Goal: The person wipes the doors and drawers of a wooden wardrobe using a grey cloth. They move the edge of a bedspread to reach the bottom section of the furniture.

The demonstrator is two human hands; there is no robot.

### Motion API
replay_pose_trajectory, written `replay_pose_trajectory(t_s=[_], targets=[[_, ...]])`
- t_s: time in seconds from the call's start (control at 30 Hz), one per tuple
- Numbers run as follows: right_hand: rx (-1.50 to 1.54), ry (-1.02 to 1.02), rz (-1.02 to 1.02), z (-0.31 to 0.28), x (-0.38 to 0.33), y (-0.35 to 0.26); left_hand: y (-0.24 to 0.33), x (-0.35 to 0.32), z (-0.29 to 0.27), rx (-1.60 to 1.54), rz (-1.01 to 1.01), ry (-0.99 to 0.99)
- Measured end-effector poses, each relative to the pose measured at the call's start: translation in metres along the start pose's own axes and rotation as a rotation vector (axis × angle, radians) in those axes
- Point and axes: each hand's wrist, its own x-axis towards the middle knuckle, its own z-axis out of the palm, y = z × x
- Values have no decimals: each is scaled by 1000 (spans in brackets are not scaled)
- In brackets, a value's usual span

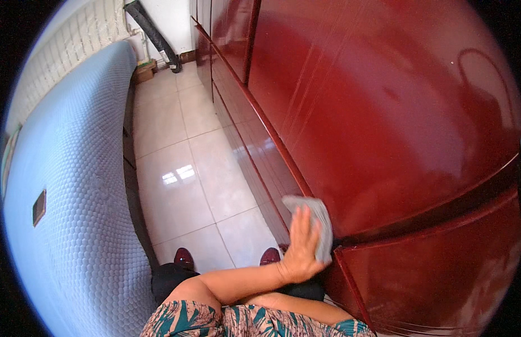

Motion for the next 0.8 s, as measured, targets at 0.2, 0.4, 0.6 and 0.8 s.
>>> replay_pose_trajectory(t_s=[0.2,0.4,0.6,0.8], targets=[[64,25,0,3,-3,3,-35,-18,13,168,324,-29],[177,128,-38,10,2,5,-68,11,11,-315,-612,324],[43,2,26,0,7,5,-30,-12,27,-411,-804,194],[-56,-62,56,-5,9,0,-5,26,1,-140,-365,213]])
